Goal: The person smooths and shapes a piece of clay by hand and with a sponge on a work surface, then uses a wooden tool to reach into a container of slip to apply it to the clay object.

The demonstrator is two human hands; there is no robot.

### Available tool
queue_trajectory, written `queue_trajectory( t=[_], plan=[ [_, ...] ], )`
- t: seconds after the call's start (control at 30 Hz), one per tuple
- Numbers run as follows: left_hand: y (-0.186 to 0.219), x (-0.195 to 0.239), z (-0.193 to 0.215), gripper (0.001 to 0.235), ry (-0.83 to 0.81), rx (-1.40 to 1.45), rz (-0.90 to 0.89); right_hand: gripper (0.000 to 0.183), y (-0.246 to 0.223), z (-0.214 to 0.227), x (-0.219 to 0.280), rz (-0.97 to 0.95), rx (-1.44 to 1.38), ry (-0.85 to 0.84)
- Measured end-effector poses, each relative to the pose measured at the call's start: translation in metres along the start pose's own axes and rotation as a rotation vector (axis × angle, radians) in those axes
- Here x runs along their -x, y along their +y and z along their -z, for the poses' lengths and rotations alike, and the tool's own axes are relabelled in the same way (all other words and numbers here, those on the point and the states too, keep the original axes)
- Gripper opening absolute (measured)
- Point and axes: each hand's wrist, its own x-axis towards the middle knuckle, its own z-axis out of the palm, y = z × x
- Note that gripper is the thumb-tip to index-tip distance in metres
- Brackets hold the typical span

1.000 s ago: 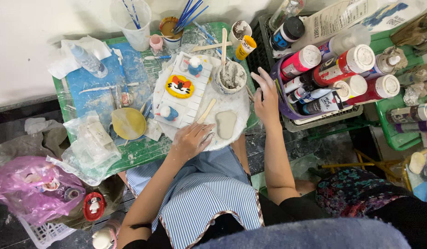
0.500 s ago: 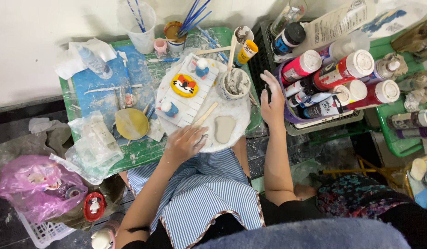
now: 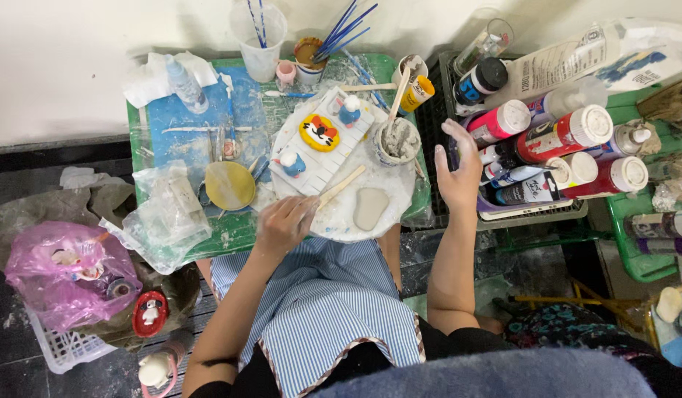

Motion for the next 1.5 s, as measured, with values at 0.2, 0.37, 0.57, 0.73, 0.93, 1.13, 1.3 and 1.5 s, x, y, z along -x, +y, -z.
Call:
queue_trajectory(
  t=[0.2,0.37,0.57,0.73,0.93,1.13,1.3,1.5],
  plan=[
    [-0.005,-0.006,-0.006,0.024,0.016,0.174,0.033,0.039,-0.028,-0.013,0.000,0.080,-0.033,0.006],
    [0.008,-0.027,0.001,0.030,0.022,0.256,0.150,0.023,-0.041,-0.038,-0.002,0.157,-0.140,0.078],
    [0.023,-0.047,-0.020,0.038,-0.097,0.442,0.240,0.015,-0.040,-0.034,-0.005,0.166,-0.044,0.119],
    [0.020,-0.047,-0.070,0.042,-0.262,0.313,0.253,0.005,0.014,-0.007,-0.020,0.060,0.066,0.150],
    [0.011,-0.058,-0.123,0.086,-0.287,0.348,0.279,0.020,0.061,-0.029,-0.023,-0.151,-0.195,-0.055],
    [0.008,-0.082,-0.147,0.103,-0.383,0.326,0.345,0.028,0.045,-0.033,-0.040,0.098,-0.037,-0.237],
    [0.003,-0.084,-0.154,0.109,-0.367,0.330,0.286,0.033,0.053,-0.038,-0.058,0.104,-0.118,-0.421],
    [-0.003,-0.080,-0.158,0.092,-0.331,0.308,0.295,0.032,0.071,-0.038,-0.057,0.092,-0.193,-0.439]
  ],
)
